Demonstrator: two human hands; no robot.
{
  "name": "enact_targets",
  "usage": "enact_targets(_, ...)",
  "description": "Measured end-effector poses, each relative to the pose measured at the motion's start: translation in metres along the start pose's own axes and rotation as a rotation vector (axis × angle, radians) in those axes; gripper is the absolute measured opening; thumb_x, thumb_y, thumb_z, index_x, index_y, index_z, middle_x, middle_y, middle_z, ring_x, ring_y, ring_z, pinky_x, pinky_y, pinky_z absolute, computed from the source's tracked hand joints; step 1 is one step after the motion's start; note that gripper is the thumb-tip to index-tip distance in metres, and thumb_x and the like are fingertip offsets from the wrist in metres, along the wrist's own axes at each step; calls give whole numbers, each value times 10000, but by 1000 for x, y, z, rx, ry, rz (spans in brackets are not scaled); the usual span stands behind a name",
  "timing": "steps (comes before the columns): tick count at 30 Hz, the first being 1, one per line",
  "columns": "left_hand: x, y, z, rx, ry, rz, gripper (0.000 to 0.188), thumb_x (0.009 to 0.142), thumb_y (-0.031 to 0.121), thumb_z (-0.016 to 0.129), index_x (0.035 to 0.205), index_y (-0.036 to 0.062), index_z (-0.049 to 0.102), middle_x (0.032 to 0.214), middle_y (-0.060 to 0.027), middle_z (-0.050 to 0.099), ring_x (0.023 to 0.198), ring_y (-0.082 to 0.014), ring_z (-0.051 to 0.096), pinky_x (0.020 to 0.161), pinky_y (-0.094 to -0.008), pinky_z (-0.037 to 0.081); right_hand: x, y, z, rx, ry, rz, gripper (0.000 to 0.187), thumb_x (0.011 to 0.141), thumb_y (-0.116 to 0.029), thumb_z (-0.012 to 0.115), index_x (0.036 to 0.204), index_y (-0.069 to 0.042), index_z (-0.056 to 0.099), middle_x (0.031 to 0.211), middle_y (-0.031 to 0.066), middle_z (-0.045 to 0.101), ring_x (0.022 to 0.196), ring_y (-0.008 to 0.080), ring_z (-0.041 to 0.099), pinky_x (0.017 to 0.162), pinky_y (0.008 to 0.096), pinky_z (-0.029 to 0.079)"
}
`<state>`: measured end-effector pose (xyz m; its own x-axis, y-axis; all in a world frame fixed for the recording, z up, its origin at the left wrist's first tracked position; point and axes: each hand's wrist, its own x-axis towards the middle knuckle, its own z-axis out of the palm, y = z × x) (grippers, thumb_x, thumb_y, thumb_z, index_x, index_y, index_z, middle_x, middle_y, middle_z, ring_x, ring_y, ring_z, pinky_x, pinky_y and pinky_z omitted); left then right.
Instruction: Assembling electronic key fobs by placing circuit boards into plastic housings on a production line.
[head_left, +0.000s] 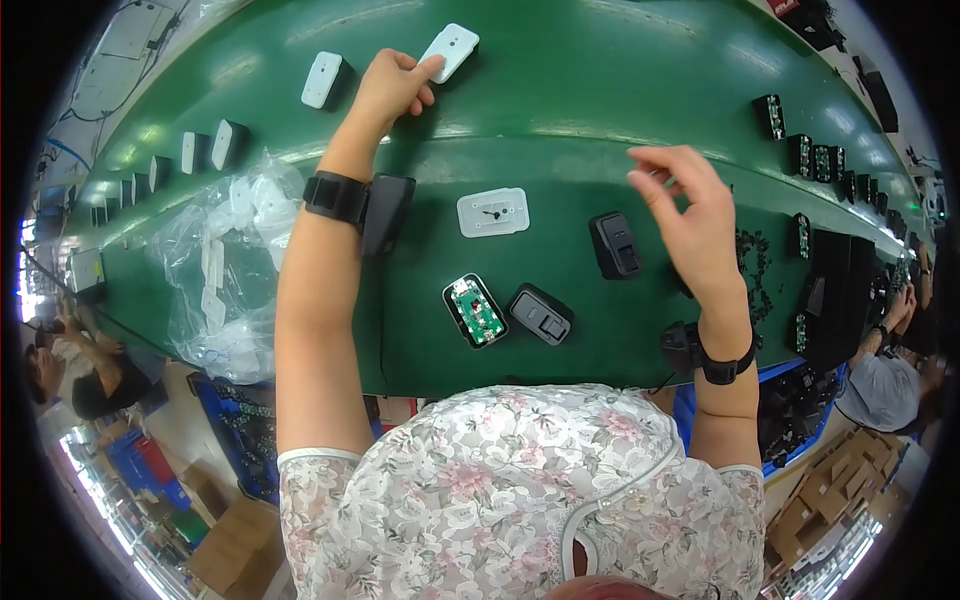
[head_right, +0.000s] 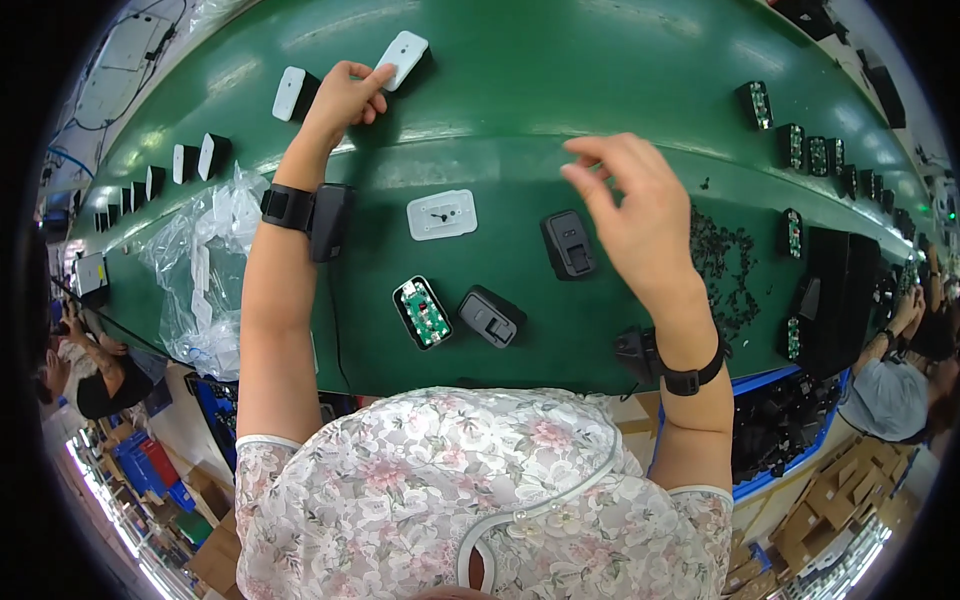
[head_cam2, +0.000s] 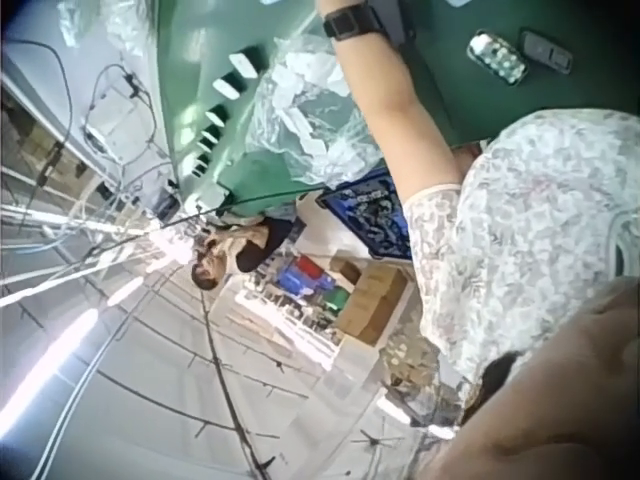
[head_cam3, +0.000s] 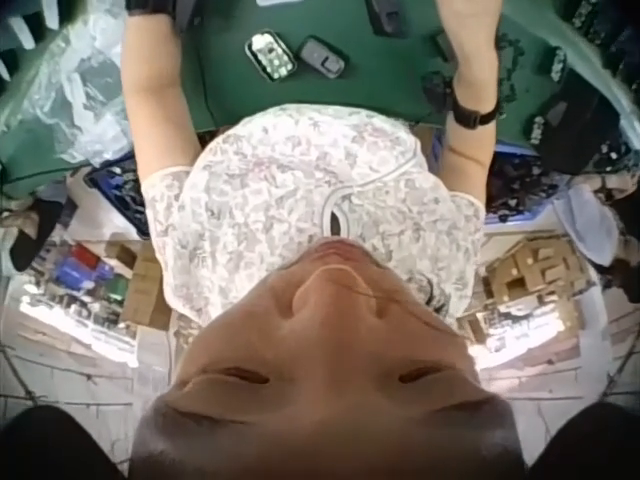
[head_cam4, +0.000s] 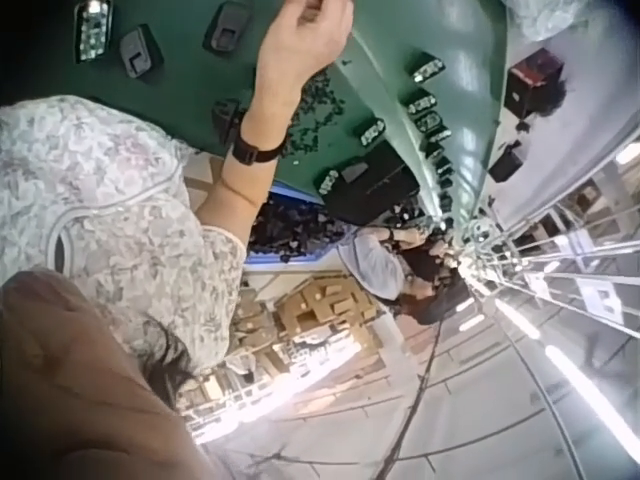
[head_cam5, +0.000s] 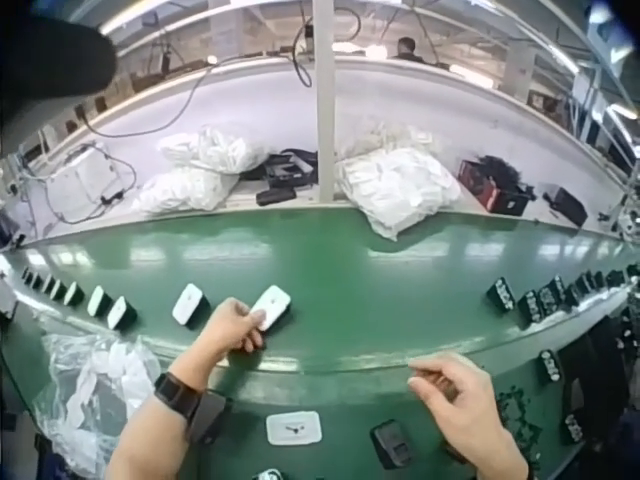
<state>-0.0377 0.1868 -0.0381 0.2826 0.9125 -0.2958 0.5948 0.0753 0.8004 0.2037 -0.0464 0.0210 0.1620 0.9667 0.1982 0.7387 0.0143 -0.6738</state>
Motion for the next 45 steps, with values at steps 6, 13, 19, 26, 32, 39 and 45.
enact_targets(6,-72,-11,-7,206,259,366,300,861,333,652,945,48,607,686,-88,611,604,-227,580,564,-323,445,-22,-11,-1,-231,-62,-96,237,765,-180,704,948,-47,633,879,80,600,797,250,583,700,334,473)
enact_targets(13,-171,-37,15,316,208,555,129,784,-3,621,902,48,624,857,-106,567,795,-288,556,692,-373,459,-40,-9,30,-214,-3,-262,229,755,-145,708,953,-56,635,899,76,589,823,269,569,695,349,468)
enact_targets(19,-161,-28,41,262,258,691,178,766,-45,608,924,36,614,891,-96,586,850,-287,547,724,-375,456,-7,-23,96,-55,-95,-385,172,761,-90,683,905,-46,601,877,82,552,833,272,532,714,364,452)
enact_targets(26,-139,-22,47,214,86,674,294,752,-46,614,1033,20,554,933,-114,593,907,-314,554,781,-395,467,-5,-22,123,-159,-154,-423,169,760,-24,630,900,-20,536,879,102,518,846,294,501,736,378,464)
enact_targets(32,-132,-15,44,326,-78,725,367,745,-24,634,1089,5,511,1010,-138,548,935,-333,539,801,-408,458,-14,-14,129,-100,-95,-439,144,755,10,587,893,-3,547,904,114,501,851,288,495,727,370,475)
enact_targets(39,-123,0,56,470,-249,808,382,758,-17,618,1116,12,490,996,-175,512,940,-385,535,772,-448,454,-6,-1,123,-186,-95,-508,216,673,23,552,887,15,526,929,159,511,886,324,485,797,387,440)
enact_targets(45,-125,26,42,664,-452,628,504,709,-27,680,1154,50,458,985,-175,521,876,-379,560,721,-450,452,-19,-4,84,12,-36,-372,201,717,35,558,911,-10,533,897,111,522,885,315,493,769,390,451)
